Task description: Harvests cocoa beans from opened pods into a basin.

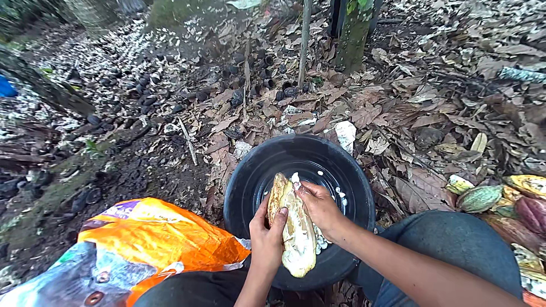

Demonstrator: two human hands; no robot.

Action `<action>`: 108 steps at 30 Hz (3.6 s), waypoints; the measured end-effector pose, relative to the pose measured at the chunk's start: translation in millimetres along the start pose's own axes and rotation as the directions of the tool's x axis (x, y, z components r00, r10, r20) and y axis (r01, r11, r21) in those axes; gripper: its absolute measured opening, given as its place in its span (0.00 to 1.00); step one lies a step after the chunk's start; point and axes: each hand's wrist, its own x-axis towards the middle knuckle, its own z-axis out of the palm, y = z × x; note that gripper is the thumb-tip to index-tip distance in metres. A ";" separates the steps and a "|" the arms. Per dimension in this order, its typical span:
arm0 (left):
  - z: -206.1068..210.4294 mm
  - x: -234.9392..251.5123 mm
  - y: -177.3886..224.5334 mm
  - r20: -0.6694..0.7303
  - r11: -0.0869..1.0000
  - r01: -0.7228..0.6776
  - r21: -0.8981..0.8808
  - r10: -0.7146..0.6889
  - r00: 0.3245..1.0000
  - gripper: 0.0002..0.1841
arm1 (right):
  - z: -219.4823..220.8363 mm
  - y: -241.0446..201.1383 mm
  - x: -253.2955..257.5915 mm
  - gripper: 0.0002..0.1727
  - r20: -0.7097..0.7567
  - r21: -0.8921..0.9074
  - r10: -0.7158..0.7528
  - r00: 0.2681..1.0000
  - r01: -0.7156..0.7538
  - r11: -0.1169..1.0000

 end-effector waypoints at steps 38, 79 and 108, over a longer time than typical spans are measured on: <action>-11.6 10.8 2.3 -0.345 0.995 -0.085 -0.046 0.064 0.936 0.26 | 1.4 13.5 -19.7 0.59 0.432 -0.342 0.169 0.886 -0.012 0.940; -2.8 3.5 0.5 -0.391 0.981 -0.186 0.047 0.190 0.901 0.30 | 9.4 4.9 -29.1 0.29 0.060 -0.408 0.137 0.989 -0.101 0.907; 4.5 -7.4 6.2 -0.194 0.876 -0.430 0.220 0.471 0.861 0.45 | 5.8 -1.5 -27.6 0.27 -0.036 -0.406 0.182 0.983 -0.180 0.896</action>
